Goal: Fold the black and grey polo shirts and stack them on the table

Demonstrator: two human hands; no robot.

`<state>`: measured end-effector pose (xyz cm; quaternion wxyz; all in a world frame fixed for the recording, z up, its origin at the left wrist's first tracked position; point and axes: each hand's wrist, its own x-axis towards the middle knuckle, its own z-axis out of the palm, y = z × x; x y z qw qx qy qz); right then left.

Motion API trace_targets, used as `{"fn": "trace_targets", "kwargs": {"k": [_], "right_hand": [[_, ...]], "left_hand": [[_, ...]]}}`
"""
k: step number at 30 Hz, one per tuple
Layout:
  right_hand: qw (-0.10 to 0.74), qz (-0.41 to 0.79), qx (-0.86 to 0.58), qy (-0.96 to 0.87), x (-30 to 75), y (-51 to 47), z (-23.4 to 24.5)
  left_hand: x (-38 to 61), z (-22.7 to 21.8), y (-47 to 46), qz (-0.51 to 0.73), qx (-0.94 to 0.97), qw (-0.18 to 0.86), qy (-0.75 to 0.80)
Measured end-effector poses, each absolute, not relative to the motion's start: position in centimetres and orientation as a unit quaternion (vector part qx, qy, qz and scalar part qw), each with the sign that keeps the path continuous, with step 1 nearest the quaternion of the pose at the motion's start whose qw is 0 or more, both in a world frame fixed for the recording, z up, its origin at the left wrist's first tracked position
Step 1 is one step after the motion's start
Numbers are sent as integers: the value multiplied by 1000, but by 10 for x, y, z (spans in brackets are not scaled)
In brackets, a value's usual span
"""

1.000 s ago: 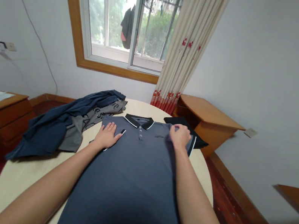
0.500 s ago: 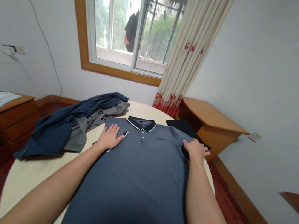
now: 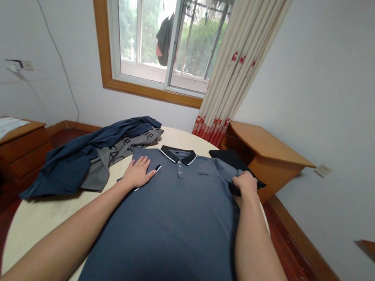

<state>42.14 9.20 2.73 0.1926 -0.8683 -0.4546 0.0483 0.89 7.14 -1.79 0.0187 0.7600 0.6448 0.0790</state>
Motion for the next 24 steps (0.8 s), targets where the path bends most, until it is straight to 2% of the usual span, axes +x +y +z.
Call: {"fn": "trace_targets", "kwargs": {"k": [5,10,12,16,18,20,22,24], "right_hand": [[287,-1,-827,-483,411,87,38],[339,-61,-753,-561,384,83,50],[322,-19,-683,-655,374,85,50],[280,158,-565,-760,363,89,48],[299,134,-606,-725,364,88,48],[299,58,-694,-653,366,84,50],[268,16,-756,-597,368,81,50],[227,28,-769,-597,368,80,48]], "left_hand": [[9,-17,70,76,759,16,646],[9,-18,70,82,760,17,645],[9,-17,70,81,760,18,645],[10,-17,69,74,760,8,646],[10,-17,68,73,759,2,646],[10,-18,69,74,760,1,646],[10,-19,69,77,761,3,645],[9,-19,70,78,760,7,645]]}}
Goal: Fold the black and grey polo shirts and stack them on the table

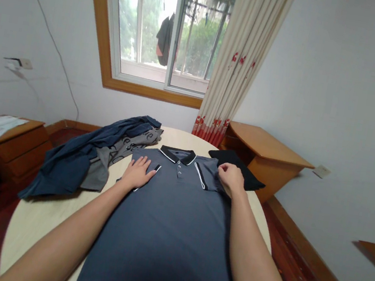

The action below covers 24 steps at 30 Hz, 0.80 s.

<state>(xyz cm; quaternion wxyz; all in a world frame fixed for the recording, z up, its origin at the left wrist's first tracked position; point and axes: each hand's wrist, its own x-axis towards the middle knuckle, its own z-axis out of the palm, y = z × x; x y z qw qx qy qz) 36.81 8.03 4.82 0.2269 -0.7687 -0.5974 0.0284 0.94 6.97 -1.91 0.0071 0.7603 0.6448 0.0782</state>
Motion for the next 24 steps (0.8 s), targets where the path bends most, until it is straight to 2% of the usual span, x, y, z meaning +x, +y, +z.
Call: {"fn": "trace_targets", "kwargs": {"k": [4,7,11,17,24], "right_hand": [[155,72,-738,-653,360,84,36],[114,45,-719,-684,351,86,27],[118,-30,-690,-713,339,83,23],[64,-9,-688,-723,323,86,18],[75,-24,-714,-696,321,89,11]], "left_hand": [[9,-19,70,78,758,9,647],[9,-18,70,78,759,10,646],[10,-17,69,77,759,12,647],[10,-16,68,79,760,16,644],[10,-18,68,86,760,9,644]]}}
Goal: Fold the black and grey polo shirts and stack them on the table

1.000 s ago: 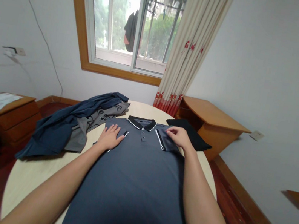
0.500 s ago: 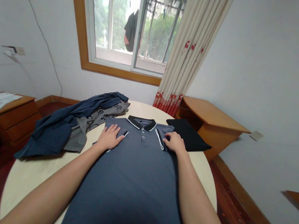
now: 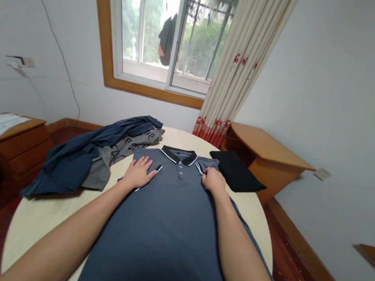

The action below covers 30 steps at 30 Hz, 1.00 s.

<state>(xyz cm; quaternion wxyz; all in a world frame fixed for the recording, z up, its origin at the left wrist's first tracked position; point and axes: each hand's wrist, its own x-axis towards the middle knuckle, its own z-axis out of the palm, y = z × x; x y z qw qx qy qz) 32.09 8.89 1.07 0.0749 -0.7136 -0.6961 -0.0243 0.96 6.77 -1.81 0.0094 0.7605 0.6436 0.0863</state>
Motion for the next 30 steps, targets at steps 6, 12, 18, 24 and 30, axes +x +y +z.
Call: {"fn": "trace_targets", "kwargs": {"k": [6,12,18,24,30], "right_hand": [[191,-22,-674,-713,327,84,22],[167,9,-748,-642,346,81,21],[127,30,-759,-638,361,108,21],[44,18,-750,-660,345,146,23],[46,-12,-744,-666,322,146,-10]], "left_hand": [[10,-17,67,82,759,14,645],[11,-16,67,84,758,15,646],[11,-16,66,89,760,13,644],[11,-13,64,88,760,20,644],[12,-13,63,94,758,19,645]]}}
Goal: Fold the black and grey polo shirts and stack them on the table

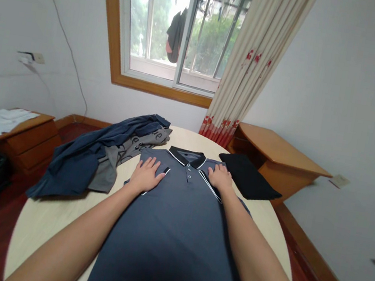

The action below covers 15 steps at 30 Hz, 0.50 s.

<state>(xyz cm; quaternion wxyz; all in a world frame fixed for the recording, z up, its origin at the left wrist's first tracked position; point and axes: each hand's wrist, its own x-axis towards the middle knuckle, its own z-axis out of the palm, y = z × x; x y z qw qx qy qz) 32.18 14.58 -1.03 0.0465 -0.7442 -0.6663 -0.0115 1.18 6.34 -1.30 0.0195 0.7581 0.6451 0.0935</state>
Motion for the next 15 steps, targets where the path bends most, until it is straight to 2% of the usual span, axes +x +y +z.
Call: {"fn": "trace_targets", "kwargs": {"k": [5,15], "right_hand": [[70,-4,-747,-661,327,145,-26],[60,5,-736,-675,317,129,-19]], "left_hand": [[11,-13,63,88,759,26,644],[10,-14,65,89,757,33,647]]}}
